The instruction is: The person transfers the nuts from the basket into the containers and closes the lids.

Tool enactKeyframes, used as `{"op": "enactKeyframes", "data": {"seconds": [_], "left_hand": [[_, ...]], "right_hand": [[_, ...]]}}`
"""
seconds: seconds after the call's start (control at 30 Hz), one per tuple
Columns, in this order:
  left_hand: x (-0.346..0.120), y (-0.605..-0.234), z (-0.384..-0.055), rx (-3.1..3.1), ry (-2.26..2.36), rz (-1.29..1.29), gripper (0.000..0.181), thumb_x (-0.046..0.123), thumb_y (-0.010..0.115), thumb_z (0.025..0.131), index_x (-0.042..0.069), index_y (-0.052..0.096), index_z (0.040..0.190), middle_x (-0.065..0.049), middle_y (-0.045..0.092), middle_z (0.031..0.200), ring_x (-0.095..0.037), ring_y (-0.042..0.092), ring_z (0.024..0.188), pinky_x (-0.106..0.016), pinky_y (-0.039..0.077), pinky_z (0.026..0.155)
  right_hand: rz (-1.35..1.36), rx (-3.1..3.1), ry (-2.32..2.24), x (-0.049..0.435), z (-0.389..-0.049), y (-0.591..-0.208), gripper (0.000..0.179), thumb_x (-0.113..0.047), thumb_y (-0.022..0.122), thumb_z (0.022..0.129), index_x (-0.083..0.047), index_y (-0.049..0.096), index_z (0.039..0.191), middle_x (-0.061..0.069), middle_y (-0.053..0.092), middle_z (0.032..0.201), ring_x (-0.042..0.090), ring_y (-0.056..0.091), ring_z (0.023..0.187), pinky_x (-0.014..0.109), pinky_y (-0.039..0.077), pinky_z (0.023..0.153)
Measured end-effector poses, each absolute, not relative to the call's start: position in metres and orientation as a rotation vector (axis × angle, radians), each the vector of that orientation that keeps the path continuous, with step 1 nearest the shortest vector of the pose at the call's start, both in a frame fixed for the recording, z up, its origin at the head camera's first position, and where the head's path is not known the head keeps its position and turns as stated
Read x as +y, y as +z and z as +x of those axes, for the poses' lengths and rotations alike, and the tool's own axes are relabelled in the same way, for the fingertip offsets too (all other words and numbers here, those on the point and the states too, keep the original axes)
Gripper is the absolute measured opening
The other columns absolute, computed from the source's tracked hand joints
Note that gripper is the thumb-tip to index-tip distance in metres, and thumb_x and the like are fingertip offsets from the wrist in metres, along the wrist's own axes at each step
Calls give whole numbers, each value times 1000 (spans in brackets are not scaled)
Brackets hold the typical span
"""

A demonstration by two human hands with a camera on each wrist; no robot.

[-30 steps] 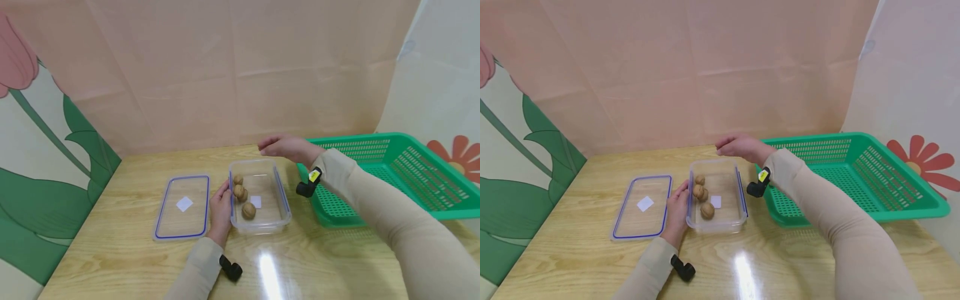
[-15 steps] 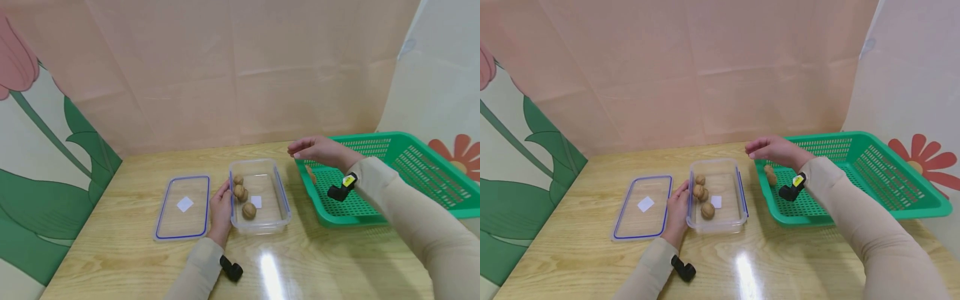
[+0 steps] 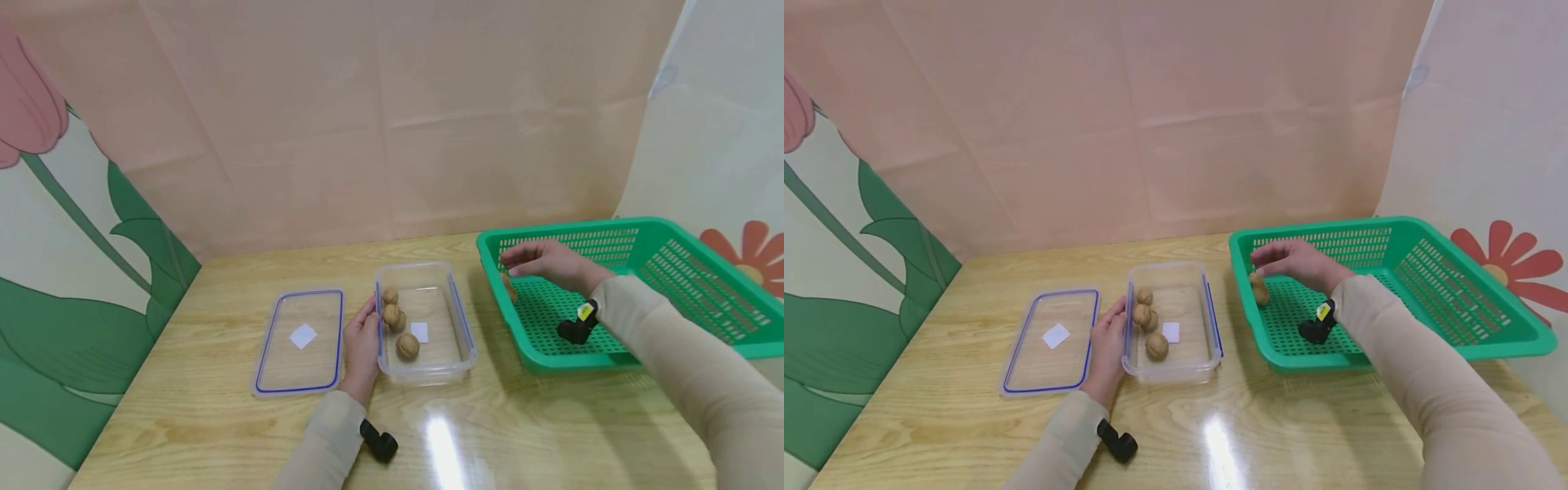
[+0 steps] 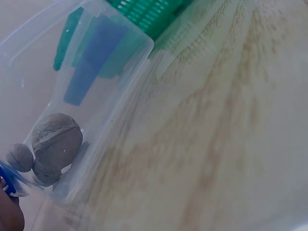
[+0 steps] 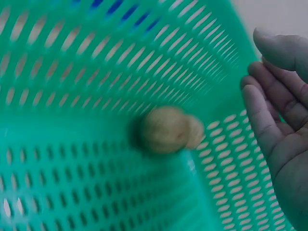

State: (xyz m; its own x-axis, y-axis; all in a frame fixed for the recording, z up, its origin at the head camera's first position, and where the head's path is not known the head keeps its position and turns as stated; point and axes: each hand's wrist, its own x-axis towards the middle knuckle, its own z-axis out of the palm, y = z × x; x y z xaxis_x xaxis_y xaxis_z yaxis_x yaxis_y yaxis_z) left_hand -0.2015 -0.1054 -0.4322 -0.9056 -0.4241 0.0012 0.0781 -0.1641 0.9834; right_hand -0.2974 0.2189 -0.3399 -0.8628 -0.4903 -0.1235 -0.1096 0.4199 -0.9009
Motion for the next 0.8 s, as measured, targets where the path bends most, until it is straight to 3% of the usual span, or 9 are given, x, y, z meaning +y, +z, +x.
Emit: {"op": "enactKeyframes", "data": {"seconds": [0.27, 0.4, 0.53, 0.8], "left_hand": [[-106, -432, -201, -1793, -2134, 392, 34, 3, 50, 88, 6, 61, 120, -10, 58, 127, -24, 49, 123, -35, 40, 104], [-107, -432, -201, -1795, -2140, 394, 34, 4, 49, 88, 6, 61, 120, -10, 57, 127, -24, 49, 122, -34, 41, 103], [-107, -431, -200, -1802, -2134, 399, 34, 3, 49, 88, 5, 61, 120, -11, 57, 127, -25, 50, 122, -35, 41, 102], [-108, -430, -201, -1789, -2153, 408, 34, 4, 50, 88, 7, 62, 120, -8, 58, 127, -22, 50, 122, -33, 41, 103]], "right_hand": [[-505, 2358, -1313, 225, -305, -363, 51, -16, 69, 81, 5, 52, 124, 13, 60, 120, 6, 59, 99, 31, 50, 88], [-497, 2354, -1262, 225, -308, -370, 50, -15, 71, 79, 5, 53, 122, 16, 60, 119, 10, 59, 99, 41, 51, 89], [-476, 2357, -1235, 227, -310, -375, 51, -12, 74, 76, 5, 55, 121, 19, 59, 120, 13, 60, 100, 42, 51, 89], [-495, 2358, -1174, 226, -311, -381, 52, -13, 73, 76, 5, 54, 122, 21, 55, 125, 33, 53, 113, 39, 52, 88]]}}
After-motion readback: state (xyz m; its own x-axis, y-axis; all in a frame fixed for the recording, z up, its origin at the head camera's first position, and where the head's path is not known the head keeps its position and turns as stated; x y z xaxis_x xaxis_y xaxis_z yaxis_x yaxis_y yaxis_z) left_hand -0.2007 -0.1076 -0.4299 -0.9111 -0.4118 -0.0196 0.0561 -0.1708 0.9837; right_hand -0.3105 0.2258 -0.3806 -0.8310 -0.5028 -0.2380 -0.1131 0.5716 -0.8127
